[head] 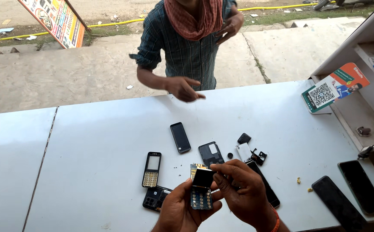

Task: The person disassembles a flip phone, removes the battery and internal components, and inspects the motherboard and keypad assembly. They handle several other disassembled phones and parts on the table while conversing with a customer.

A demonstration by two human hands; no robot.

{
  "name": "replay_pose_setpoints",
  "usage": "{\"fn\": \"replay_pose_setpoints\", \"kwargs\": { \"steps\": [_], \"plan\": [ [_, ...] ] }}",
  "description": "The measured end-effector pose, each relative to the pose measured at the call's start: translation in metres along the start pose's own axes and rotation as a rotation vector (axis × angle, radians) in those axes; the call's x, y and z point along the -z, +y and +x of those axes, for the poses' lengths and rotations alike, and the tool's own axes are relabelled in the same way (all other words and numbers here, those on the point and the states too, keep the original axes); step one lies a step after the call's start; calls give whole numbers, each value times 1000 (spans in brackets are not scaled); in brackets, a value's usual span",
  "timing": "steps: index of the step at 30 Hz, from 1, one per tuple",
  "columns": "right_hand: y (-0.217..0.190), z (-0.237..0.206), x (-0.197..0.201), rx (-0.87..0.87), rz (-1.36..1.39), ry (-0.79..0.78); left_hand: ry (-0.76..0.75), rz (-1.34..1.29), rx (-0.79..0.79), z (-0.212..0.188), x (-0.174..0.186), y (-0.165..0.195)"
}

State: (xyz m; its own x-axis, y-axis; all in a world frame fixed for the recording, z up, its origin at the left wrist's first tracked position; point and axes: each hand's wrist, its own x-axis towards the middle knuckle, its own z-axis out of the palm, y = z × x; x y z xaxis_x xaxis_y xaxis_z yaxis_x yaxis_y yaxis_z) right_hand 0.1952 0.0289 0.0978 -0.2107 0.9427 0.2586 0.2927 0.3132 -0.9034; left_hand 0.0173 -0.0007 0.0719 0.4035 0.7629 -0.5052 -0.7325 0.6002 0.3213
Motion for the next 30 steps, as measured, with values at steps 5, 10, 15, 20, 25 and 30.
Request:
{"fn": "replay_pose_setpoints", "kwargs": {
  "steps": [5,10,15,20,25,30],
  "plan": [
    [17,-7,-7,-97,62,-20,120,33,85,7,18,-5],
    [22,-19,-10,-70,57,-26,118,12,80,3,33,-8],
    [17,-43,-15,4,-12,-91,69,-37,-20,-7,36,-5],
    [22,-61,-28,305,-94,-131,102,-90,-31,-16,28,0],
    [31,-72,-36,319,-98,-144,-17,-71,-79,-23,26,3],
    [35,-76,-37,290,-111,-174,-52,-78,-89,-24,26,5]
  ]
}}
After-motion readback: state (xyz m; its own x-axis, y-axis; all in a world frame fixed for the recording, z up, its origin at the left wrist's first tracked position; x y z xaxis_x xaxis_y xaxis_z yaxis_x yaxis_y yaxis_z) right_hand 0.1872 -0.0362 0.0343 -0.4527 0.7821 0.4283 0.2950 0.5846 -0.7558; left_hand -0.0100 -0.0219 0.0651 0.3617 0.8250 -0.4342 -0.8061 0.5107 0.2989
